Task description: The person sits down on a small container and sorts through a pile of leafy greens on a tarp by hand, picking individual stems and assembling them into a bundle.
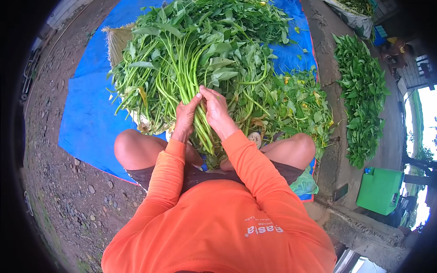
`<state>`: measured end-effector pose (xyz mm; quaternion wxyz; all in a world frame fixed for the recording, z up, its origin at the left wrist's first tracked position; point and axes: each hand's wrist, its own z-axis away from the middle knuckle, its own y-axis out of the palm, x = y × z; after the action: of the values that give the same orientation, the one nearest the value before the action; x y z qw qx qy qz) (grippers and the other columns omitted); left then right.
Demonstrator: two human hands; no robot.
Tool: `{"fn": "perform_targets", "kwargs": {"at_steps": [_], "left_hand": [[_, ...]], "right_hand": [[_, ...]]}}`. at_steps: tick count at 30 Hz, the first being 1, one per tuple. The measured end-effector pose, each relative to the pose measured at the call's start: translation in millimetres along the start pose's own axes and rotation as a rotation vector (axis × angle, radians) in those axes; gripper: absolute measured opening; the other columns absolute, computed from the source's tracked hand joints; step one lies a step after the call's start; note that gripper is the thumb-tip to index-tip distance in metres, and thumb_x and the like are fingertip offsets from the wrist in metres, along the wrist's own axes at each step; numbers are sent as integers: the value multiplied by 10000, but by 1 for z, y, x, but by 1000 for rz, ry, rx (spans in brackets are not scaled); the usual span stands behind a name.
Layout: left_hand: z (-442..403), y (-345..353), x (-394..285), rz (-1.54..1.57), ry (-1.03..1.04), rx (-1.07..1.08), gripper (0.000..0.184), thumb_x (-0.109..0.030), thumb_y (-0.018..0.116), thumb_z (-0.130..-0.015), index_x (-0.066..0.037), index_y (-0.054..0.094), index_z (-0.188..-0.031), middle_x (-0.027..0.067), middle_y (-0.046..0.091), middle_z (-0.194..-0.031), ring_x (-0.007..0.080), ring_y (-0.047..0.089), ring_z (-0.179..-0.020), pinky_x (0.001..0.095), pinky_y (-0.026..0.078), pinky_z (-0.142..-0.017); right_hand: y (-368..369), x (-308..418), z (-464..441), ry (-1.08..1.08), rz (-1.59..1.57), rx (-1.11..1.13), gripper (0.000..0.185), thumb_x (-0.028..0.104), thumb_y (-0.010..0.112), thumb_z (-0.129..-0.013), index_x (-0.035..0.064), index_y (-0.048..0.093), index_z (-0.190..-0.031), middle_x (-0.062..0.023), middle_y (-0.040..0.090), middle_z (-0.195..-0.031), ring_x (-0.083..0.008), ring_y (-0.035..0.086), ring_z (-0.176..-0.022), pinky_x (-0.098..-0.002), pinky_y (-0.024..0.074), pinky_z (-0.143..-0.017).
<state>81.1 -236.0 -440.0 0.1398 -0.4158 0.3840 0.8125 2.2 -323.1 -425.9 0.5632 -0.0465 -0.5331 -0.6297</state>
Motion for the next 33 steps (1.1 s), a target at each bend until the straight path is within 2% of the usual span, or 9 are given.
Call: {"fn": "perform_targets", "kwargs": {"at_steps": [6, 9, 14, 17, 21, 22, 25, 31, 33], "left_hand": [[-6, -6, 3, 58, -87, -61, 326, -247, 834, -969, -7, 712, -1152, 60, 756, -1022, 134, 707, -846, 298, 576, -754], [-2, -1, 2, 77, -78, -8, 335, -244, 836, -971, -1, 707, -1163, 70, 752, -1015, 148, 709, -851, 316, 582, -763], [0, 6, -3, -2, -112, -70, 298, -244, 838, -968, -6, 721, -1103, 49, 730, -976, 132, 668, -810, 302, 553, -718], [-2, 9, -3, 1, -112, -150, 336, -280, 858, -946, -6, 714, -1074, 44, 703, -929, 132, 647, -786, 309, 545, -707], [-20, -9, -10, 40, -157, -148, 339, -297, 850, -951, -28, 672, -1054, 35, 659, -806, 164, 626, -633, 335, 533, -578], [-15, -5, -19, 8, -161, -115, 320, -358, 808, -987, -82, 676, -1083, 40, 676, -840, 189, 668, -665, 370, 607, -627], [-7, -8, -37, -33, -85, -81, 366, -362, 806, -990, -68, 676, -1165, 58, 709, -912, 201, 702, -722, 376, 632, -674], [-9, 0, -37, -101, -58, -91, 349, -400, 831, -965, -102, 667, -1042, 14, 636, -827, 154, 645, -669, 339, 578, -609], [-3, 5, -36, -144, -120, -105, 348, -397, 829, -966, -100, 665, -1045, 16, 638, -821, 156, 647, -663, 340, 578, -607]], "right_hand": [[-16, -3, 29, -185, 536, -35, 177, 149, 764, -1026, -20, 780, -978, -58, 746, -933, -77, 640, -822, -262, 538, -771], [-23, -11, 32, -393, 693, 35, 173, 126, 753, -1029, -38, 788, -1072, -63, 757, -978, -90, 660, -853, -264, 543, -787], [-21, -16, 52, -911, 928, -75, 105, 89, 781, -934, 22, 802, -1012, -138, 752, -985, -326, 702, -966, -424, 551, -868], [-23, -2, 71, -1038, 1061, 27, 123, 83, 781, -967, 6, 802, -1061, -120, 755, -1020, -269, 703, -992, -373, 548, -914], [-32, 22, 84, -892, 913, 65, 140, 124, 745, -1023, 2, 766, -1089, -94, 745, -1048, -217, 694, -967, -320, 547, -873], [-44, 32, 73, -743, 570, 14, 191, 201, 723, -1060, 15, 744, -1099, -78, 743, -1049, -175, 694, -926, -292, 561, -834], [-98, 121, 43, -420, 227, -589, 457, 499, 753, -1015, 60, 652, -934, -18, 632, -858, -105, 593, -728, -292, 553, -656], [-174, 135, -73, -185, 318, -572, 110, 87, 725, -954, 35, 699, -1048, -49, 649, -777, -138, 603, -591, -271, 501, -485], [-175, 122, -99, -127, 462, -594, 106, 112, 749, -934, 35, 718, -1000, -89, 677, -777, -144, 650, -641, -289, 487, -474]]}}
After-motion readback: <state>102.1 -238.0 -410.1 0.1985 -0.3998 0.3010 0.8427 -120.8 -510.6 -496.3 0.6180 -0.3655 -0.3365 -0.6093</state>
